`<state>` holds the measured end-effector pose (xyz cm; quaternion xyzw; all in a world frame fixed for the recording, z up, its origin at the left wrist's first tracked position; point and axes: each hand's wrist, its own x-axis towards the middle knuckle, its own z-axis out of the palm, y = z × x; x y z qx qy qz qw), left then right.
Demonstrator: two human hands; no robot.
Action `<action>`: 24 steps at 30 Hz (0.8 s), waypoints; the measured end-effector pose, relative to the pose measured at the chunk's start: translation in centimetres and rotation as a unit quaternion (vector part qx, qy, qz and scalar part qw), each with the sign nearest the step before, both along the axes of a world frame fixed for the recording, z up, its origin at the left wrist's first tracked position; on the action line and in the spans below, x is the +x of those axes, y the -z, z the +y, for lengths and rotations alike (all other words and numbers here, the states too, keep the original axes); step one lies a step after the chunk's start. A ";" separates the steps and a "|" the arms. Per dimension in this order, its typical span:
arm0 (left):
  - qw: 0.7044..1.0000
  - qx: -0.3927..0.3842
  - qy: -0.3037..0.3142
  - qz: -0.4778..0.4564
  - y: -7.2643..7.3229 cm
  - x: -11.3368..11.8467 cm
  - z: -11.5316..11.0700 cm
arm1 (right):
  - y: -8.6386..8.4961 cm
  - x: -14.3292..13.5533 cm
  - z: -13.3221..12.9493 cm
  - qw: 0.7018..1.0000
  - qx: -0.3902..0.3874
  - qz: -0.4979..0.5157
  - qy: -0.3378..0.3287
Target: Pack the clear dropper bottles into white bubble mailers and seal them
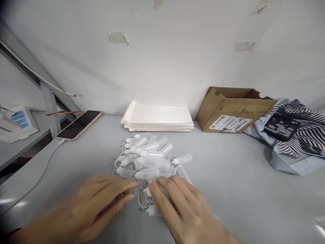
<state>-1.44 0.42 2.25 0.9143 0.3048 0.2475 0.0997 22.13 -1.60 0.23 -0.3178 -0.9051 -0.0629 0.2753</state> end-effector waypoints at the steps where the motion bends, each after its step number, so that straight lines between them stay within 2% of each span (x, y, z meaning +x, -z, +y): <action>1: 1.000 0.017 -0.001 -0.014 0.1 0.0 0.1 | -0.1 0.0 0.0 1.000 -0.003 0.002 0.002; 5: 0.995 0.068 0.006 -0.069 0.6 0.3 0.4 | 0.1 -0.1 -0.1 1.000 0.014 0.009 0.004; 10: 0.995 0.051 0.020 -0.087 0.9 0.6 0.4 | -0.2 -0.3 -0.1 0.999 0.042 0.007 0.007; 12: 0.995 0.045 0.017 -0.090 0.9 0.7 0.3 | -0.5 -0.3 -0.1 1.000 0.029 -0.003 0.007; 17: 0.993 0.085 0.024 -0.082 1.0 0.8 0.0 | -0.8 -0.2 -0.3 1.000 -0.027 -0.010 -0.001; 21: 0.991 0.112 0.036 -0.060 1.4 1.0 -0.1 | -0.7 -0.1 -0.3 0.999 -0.045 -0.023 -0.011; 24: 0.991 0.125 0.022 -0.046 1.6 1.0 -0.3 | -0.6 -0.2 -0.2 0.998 -0.052 -0.027 -0.016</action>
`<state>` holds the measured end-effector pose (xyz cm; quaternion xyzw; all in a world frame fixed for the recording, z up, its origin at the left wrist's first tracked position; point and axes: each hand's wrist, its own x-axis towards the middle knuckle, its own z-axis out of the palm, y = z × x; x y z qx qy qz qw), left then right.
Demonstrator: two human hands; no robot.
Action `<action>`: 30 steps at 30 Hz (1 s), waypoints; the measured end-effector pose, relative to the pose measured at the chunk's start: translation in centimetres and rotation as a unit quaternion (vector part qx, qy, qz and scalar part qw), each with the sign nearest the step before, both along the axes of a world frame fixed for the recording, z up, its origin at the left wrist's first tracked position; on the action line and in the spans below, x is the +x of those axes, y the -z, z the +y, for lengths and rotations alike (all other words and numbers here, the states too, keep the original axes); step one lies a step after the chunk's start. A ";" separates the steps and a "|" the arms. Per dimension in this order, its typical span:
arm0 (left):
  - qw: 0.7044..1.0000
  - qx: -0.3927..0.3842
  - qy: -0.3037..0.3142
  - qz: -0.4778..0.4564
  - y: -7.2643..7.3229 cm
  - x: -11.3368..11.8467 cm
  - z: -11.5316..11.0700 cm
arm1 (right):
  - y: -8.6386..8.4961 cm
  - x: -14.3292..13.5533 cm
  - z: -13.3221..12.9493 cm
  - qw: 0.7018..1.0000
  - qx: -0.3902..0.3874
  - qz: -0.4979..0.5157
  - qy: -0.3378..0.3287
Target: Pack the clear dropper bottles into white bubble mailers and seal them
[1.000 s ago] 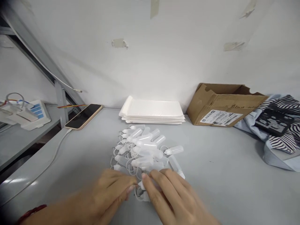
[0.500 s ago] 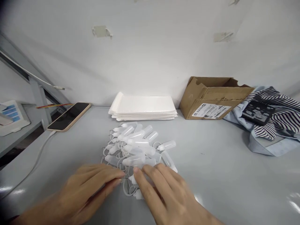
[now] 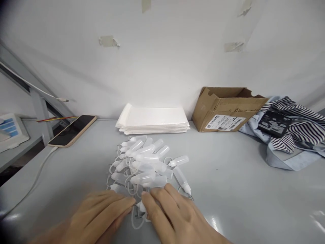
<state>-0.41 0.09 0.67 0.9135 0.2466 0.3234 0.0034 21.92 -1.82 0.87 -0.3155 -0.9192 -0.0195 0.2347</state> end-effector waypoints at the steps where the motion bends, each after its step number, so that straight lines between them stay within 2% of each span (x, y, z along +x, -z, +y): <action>1: 1.000 0.005 -0.005 0.000 0.0 0.0 -0.1 | 0.1 0.0 0.0 1.000 -0.003 -0.001 -0.002; 6: 1.000 0.002 -0.016 0.001 0.2 0.2 -0.3 | 0.2 0.1 0.2 1.000 -0.016 -0.013 0.000; 10: 0.997 -0.015 -0.046 -0.060 0.4 0.3 0.1 | 0.1 0.4 0.2 1.000 -0.010 -0.001 0.003; 13: 0.996 -0.025 -0.042 -0.080 0.5 0.1 0.4 | 0.3 0.6 0.6 1.000 0.010 0.022 0.018; 19: 0.997 -0.032 -0.046 -0.058 0.6 -0.4 0.7 | 1.2 1.3 2.3 0.982 0.045 0.124 0.136; 22: 0.996 -0.029 -0.048 -0.064 0.8 -0.5 0.7 | 1.0 1.9 3.3 0.966 0.016 0.164 0.199; 24: 0.996 -0.026 -0.049 -0.064 0.9 -0.5 0.8 | 1.0 2.1 3.8 0.961 -0.019 0.169 0.217; 27: 0.997 -0.021 -0.043 -0.062 1.0 -0.4 0.8 | 1.5 2.4 4.3 0.969 -0.090 0.130 0.191; 30: 0.997 -0.019 -0.031 -0.065 0.9 -0.3 0.7 | 2.0 2.6 4.5 0.973 -0.118 0.102 0.172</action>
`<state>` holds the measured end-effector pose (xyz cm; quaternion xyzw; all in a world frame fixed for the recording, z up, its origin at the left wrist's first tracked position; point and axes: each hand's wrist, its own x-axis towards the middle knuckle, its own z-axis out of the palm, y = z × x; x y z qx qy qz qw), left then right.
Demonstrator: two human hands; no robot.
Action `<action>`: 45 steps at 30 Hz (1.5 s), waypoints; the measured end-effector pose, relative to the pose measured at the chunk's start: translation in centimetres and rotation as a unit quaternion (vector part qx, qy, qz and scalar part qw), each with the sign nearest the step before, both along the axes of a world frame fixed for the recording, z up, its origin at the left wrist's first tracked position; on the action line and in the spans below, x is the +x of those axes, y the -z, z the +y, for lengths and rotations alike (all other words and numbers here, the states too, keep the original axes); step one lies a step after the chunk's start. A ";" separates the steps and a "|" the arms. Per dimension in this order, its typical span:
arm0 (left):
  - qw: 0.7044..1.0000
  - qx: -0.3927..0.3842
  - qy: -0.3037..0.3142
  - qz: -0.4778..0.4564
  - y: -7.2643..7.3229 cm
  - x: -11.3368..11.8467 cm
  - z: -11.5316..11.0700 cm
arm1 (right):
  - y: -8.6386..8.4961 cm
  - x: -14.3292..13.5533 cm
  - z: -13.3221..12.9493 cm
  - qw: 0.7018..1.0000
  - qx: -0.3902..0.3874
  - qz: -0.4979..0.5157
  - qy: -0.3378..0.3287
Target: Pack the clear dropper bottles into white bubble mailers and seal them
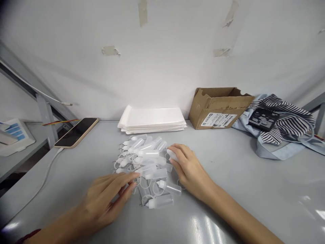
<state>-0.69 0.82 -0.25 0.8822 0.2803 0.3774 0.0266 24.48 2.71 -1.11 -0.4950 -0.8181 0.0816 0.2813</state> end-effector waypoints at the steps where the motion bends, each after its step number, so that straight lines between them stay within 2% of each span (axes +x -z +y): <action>1: 1.000 0.002 0.004 0.001 0.0 0.0 0.0 | 0.1 0.0 0.0 1.000 0.000 0.000 0.000; 7: 0.999 -0.003 0.016 0.027 0.2 0.0 0.1 | -0.1 0.0 -0.2 1.000 0.013 0.008 -0.002; 18: 1.000 0.019 0.010 -0.003 0.3 0.0 0.1 | -0.1 0.3 0.3 0.997 0.070 0.029 0.006; 30: 0.999 0.040 0.003 -0.010 -0.4 0.0 0.0 | 0.0 0.9 1.5 0.990 0.139 -0.001 0.036; 33: 0.999 0.041 -0.002 -0.018 -0.6 0.0 0.1 | -0.4 0.9 3.2 0.985 0.168 -0.025 0.023; 37: 0.999 0.042 -0.015 -0.028 -0.7 -0.3 0.5 | -1.8 -0.2 7.4 0.978 0.189 -0.092 -0.011; 41: 0.998 0.047 -0.027 -0.030 -0.6 -0.5 1.0 | -3.1 -2.2 11.7 0.971 0.181 -0.157 -0.023; 45: 0.998 0.046 -0.040 -0.024 -0.6 -0.7 1.1 | -3.6 -3.4 14.0 0.968 0.166 -0.186 -0.038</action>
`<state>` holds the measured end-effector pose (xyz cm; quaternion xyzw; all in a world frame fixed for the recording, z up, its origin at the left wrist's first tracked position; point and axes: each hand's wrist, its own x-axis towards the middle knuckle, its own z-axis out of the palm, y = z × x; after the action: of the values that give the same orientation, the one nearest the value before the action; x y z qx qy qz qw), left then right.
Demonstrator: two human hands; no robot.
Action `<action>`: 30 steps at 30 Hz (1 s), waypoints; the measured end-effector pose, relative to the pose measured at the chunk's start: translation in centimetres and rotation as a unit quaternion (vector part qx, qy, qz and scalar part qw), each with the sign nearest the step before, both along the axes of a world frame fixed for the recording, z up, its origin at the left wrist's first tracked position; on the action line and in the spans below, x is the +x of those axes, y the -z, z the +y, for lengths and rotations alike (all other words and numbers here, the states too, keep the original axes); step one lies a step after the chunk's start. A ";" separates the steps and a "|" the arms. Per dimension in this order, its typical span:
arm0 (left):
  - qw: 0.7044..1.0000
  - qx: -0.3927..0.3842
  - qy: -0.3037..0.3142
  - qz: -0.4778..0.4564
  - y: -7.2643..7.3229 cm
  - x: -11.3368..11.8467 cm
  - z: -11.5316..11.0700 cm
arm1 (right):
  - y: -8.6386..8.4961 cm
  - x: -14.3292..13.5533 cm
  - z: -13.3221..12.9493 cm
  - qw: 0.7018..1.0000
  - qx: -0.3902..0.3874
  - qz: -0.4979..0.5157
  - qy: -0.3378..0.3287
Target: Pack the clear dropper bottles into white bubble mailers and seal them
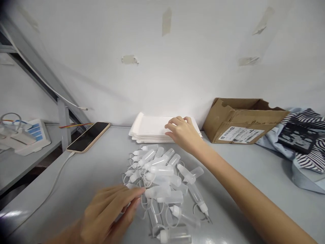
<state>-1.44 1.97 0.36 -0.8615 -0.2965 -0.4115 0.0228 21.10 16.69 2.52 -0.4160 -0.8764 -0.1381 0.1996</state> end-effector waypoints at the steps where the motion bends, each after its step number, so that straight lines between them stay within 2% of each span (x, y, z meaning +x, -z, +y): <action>1: 1.000 -0.001 -0.004 0.002 -0.1 -0.1 0.0 | 0.0 -0.1 0.2 1.000 0.000 -0.001 0.002; 12: 1.000 0.026 -0.017 0.002 0.0 -0.2 0.3 | 0.7 0.4 0.6 1.000 -0.010 -0.022 0.013; 16: 1.000 0.023 -0.015 0.001 0.1 -0.3 0.3 | 1.1 0.7 0.8 0.999 0.008 -0.030 0.024; 21: 0.999 0.036 -0.020 -0.003 -0.1 -0.4 0.2 | 1.6 0.5 0.9 0.997 0.030 -0.067 0.007; 27: 0.999 0.034 -0.029 -0.009 0.3 -0.5 -0.2 | 2.2 1.2 1.6 0.994 0.084 -0.075 0.012; 29: 0.997 -0.022 -0.059 -0.049 0.1 -0.7 0.1 | 2.1 1.4 1.6 0.991 0.111 -0.068 0.008; 30: 0.988 -0.094 -0.083 -0.089 -0.2 -0.8 0.3 | 2.0 1.3 1.5 0.990 0.126 -0.063 0.003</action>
<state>-2.25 2.32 0.54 -0.7919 -0.4052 -0.4540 -0.0506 22.44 18.20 0.49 -0.3806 -0.8615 -0.2741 0.1947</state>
